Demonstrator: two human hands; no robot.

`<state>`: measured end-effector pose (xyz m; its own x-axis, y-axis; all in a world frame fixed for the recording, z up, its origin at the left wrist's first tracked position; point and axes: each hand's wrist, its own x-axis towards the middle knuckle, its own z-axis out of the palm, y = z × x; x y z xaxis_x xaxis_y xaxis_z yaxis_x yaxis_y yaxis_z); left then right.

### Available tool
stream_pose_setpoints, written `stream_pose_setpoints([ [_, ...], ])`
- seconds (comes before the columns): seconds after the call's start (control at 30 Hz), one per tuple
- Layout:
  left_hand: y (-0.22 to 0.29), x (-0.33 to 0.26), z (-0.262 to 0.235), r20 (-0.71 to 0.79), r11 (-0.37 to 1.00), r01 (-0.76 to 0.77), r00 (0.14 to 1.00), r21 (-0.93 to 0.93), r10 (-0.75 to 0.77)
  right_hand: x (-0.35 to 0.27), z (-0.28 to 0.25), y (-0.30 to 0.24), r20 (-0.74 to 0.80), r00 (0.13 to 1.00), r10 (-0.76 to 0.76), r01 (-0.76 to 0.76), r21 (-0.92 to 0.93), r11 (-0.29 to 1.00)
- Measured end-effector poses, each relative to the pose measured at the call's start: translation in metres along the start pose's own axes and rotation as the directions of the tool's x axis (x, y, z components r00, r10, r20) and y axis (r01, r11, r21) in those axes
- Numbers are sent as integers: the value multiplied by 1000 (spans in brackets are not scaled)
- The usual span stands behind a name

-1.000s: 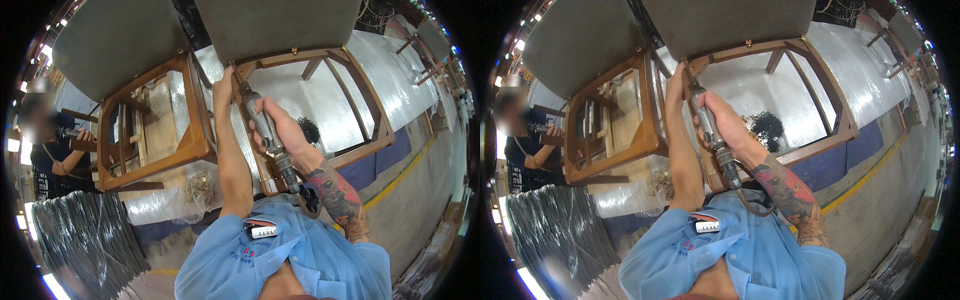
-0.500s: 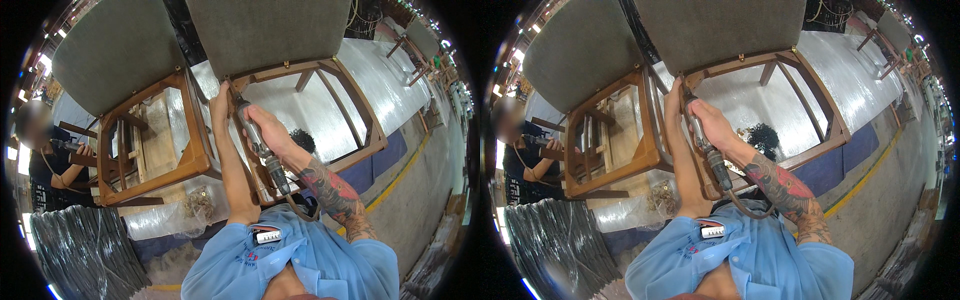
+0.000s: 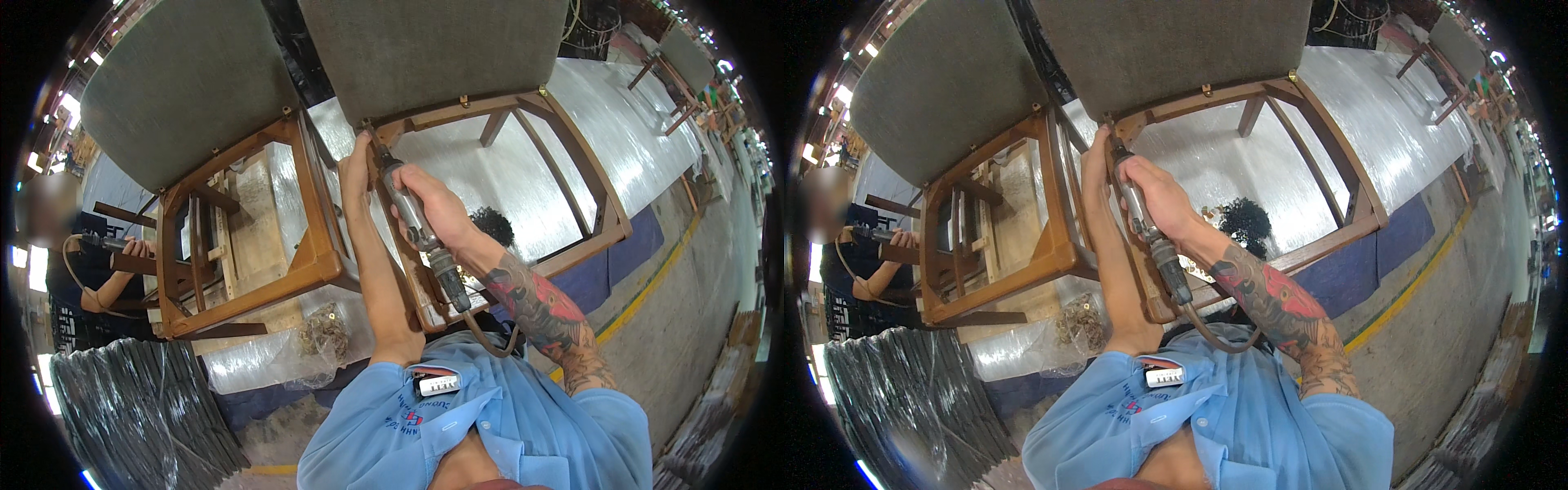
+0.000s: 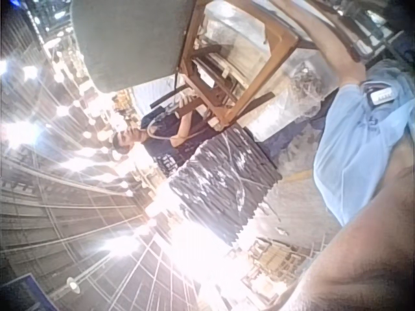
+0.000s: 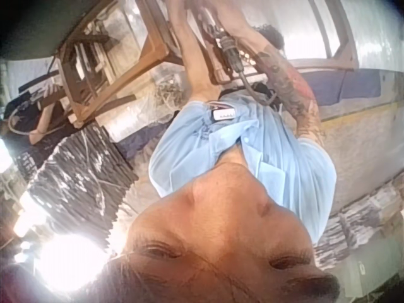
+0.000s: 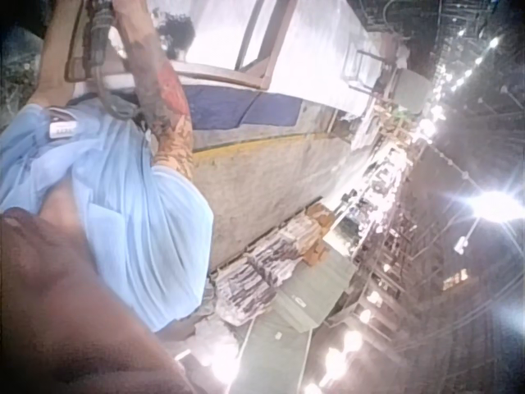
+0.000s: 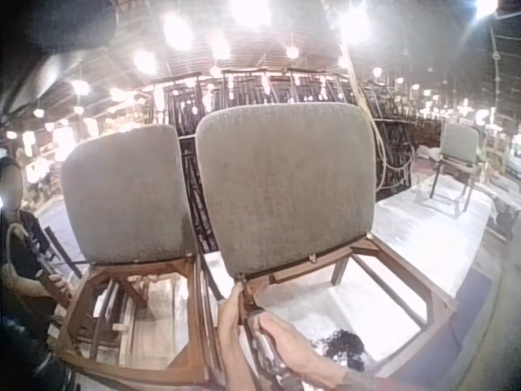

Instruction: The person assembles a wooden chair by attaching the seat cushion to the frame using a pneumatic drill. They position the cushion, insert screws, and tighten them at multiple points. The person then moves the completed chair aside and repeats the process on another chair.

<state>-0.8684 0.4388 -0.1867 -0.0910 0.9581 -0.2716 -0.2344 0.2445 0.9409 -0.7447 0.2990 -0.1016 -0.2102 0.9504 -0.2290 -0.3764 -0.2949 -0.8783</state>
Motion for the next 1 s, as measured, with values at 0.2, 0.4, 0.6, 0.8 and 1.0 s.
stream_pose_setpoints([
  [0.2, 0, -1, 2, 22, 999, -31, 999, -39, 32, -1, -2, 0, 20, 1000, -7, 7, -21, 1000],
  [0.4, -25, -36, 6, 137, 858, 239, 971, -455, -197, -21, -6, -12, 18, 1000, 19, -19, 39, 999],
  [0.6, -89, -81, -61, 97, 652, 298, 941, -697, -326, -101, -61, -42, 165, 976, 145, -170, 150, 974],
  [0.8, -33, -142, -38, -137, 936, -180, 980, -303, 144, -146, -130, -54, 247, 963, 111, -136, 87, 987],
  [1.0, 42, -156, 39, -154, 901, -216, 973, -377, 170, -174, -189, -69, 322, 944, 73, -119, 127, 985],
])
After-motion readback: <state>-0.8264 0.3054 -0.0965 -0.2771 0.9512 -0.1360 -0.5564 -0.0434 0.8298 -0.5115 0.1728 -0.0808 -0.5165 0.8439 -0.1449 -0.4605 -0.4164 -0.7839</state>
